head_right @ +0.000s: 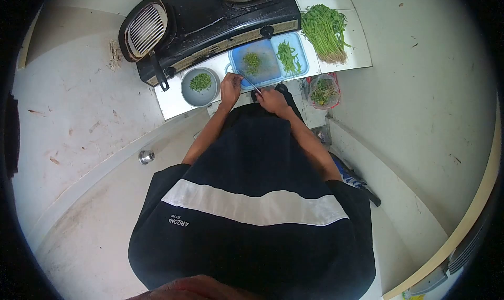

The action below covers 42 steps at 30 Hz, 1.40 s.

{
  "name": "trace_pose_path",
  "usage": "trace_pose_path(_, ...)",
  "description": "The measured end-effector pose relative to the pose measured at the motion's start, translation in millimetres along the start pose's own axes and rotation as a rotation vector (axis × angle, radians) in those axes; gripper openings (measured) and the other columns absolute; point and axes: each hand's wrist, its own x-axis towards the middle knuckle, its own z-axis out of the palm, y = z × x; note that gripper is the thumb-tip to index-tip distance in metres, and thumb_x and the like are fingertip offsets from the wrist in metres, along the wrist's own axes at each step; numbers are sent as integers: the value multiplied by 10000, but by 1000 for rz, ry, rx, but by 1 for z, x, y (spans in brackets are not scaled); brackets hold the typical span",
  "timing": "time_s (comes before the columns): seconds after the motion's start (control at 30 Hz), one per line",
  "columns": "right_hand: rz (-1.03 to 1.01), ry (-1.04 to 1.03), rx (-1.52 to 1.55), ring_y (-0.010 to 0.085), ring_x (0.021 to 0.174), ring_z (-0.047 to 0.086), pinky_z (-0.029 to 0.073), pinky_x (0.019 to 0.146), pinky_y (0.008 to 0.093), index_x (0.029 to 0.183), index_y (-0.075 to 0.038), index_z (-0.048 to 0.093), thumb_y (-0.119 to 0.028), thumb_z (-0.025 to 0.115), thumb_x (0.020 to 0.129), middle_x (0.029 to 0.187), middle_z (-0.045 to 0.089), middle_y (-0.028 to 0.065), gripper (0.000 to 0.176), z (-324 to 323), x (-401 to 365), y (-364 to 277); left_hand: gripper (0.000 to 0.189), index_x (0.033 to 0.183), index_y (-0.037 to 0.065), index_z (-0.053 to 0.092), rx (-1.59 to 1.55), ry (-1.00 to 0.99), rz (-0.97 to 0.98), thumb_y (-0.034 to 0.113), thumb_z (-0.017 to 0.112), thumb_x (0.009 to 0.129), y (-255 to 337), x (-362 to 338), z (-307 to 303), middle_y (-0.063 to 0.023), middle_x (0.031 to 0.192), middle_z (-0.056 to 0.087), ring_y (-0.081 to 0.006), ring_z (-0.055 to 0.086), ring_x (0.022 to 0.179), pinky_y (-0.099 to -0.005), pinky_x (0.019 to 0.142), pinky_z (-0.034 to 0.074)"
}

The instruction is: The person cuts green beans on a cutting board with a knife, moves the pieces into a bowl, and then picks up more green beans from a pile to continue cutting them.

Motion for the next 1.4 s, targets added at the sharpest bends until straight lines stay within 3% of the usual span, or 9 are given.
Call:
trace_pose_path(0.27, -6, -53, -23, 501, 882, 668, 548, 801, 568, 1069, 14, 652, -412, 527, 1019, 884, 664, 333, 447, 5, 0, 5, 48, 912, -33, 703, -34, 50, 35, -15, 663, 891, -4, 1, 5, -178, 866, 634, -365, 660, 770, -441, 707, 517)
trace_pose_path(0.33, -65, 65, -41, 470, 797, 685, 557, 740, 572, 989, -6, 665, -405, 540, 1009, 813, 688, 265, 418, 9, -1, 7, 51, 917, -31, 700, -24, 48, 27, -16, 658, 892, -1, 0, 6, -180, 876, 633, -370, 661, 772, -441, 711, 519)
trace_pose_path(0.77, -24, -12, 32, 474, 836, 682, 548, 772, 582, 976, 0, 668, -381, 554, 1000, 856, 688, 286, 399, 10, 4, 3, 86, 960, -24, 680, 28, -7, 66, -13, 624, 895, 0, 0, 3, -196, 938, 623, -412, 651, 828, -472, 758, 535)
trace_pose_path(1.4, 3, 65, -18, 490, 780, 681, 548, 759, 593, 1004, 22, 634, -387, 536, 1015, 803, 687, 286, 421, 17, 23, -10, 93, 974, -19, 678, 50, 4, 28, 7, 614, 911, 0, -4, 6, -197, 959, 629, -417, 648, 874, -478, 769, 528)
